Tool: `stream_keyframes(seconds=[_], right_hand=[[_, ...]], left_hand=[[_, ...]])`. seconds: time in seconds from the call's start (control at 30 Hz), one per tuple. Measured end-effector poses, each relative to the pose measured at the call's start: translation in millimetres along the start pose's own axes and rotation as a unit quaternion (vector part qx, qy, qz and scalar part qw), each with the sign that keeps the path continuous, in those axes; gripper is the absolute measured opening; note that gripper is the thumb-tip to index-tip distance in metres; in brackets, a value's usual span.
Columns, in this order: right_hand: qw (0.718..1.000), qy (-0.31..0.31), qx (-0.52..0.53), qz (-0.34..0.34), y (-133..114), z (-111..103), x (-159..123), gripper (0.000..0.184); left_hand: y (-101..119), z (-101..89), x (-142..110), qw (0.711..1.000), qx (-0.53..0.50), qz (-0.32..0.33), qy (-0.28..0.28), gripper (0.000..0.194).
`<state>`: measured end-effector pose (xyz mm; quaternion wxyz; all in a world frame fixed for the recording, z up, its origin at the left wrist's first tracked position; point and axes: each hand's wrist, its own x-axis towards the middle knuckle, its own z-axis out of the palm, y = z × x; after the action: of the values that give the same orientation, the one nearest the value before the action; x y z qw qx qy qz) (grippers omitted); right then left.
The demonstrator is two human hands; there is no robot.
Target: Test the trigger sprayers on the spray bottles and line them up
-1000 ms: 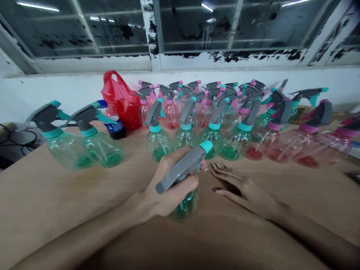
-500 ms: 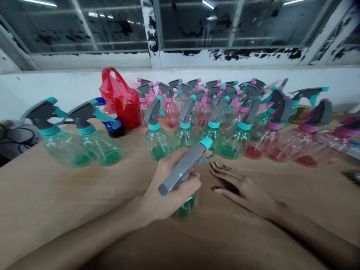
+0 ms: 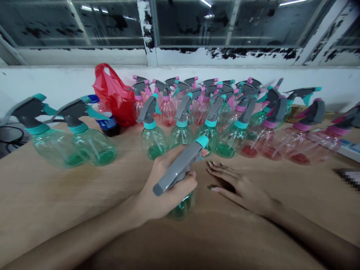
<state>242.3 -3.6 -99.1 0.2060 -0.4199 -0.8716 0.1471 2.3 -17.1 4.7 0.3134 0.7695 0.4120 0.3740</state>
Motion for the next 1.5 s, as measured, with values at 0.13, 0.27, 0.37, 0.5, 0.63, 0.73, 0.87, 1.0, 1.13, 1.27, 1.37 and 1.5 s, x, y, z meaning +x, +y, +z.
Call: stream_keyframes(seconds=[0.13, 0.27, 0.37, 0.5, 0.63, 0.73, 0.87, 1.0, 1.13, 1.27, 1.37, 1.5], right_hand=[[1.000, -0.009, -0.006, 0.005, 0.4, 0.4, 0.1, 0.053], [1.000, -0.009, -0.011, 0.006, 0.6, 1.0, 0.4, 0.053], [1.000, -0.006, -0.014, 0.004, -0.1, 0.8, 0.5, 0.053], [1.000, 0.001, -0.008, 0.001, -1.5, 0.1, 0.6, 0.052], [1.000, -0.003, -0.013, 0.004, 0.0, 1.0, 0.2, 0.053], [1.000, 0.003, -0.005, -0.002, 1.8, 2.3, 0.1, 0.053], [1.000, 0.010, 0.001, -0.003, 1.6, 2.5, 0.3, 0.053], [1.000, 0.003, -0.008, 0.000, 1.1, 2.2, 0.2, 0.053], [1.000, -0.002, -0.013, 0.007, 2.9, 3.1, -0.4, 0.053], [1.000, 0.004, 0.000, -0.003, 4.3, 3.9, -0.6, 0.053], [1.000, 0.009, -0.001, -0.006, 3.5, 3.8, -0.5, 0.052], [1.000, 0.007, -0.007, -0.003, 3.2, 4.0, -0.6, 0.051]], left_hand=[[1.4, -0.7, -0.1, 1.000, 0.010, 0.000, 0.000, 0.011], [0.5, -0.7, -0.7, 1.000, 0.011, -0.007, 0.004, 0.013], [1.2, -1.5, 0.3, 1.000, 0.010, -0.004, 0.000, 0.012], [3.7, -2.0, 1.0, 1.000, 0.012, 0.007, -0.001, 0.010], [2.1, -0.9, -0.8, 1.000, 0.017, -0.008, 0.001, 0.011], [0.8, -0.8, -0.8, 1.000, 0.013, -0.012, 0.003, 0.009], [2.4, -1.6, 1.3, 1.000, 0.015, -0.008, 0.002, 0.011], [5.1, -2.6, 2.2, 1.000, 0.009, -0.003, -0.001, 0.017], [7.7, -4.0, 2.8, 1.000, -0.014, 0.007, -0.004, 0.031], [7.5, -4.9, 3.0, 1.000, 0.012, 0.010, -0.002, 0.025], [5.9, -5.1, 2.7, 1.000, 0.020, 0.012, -0.002, 0.023], [6.2, -4.4, 3.5, 1.000, -0.001, 0.006, -0.002, 0.011]])
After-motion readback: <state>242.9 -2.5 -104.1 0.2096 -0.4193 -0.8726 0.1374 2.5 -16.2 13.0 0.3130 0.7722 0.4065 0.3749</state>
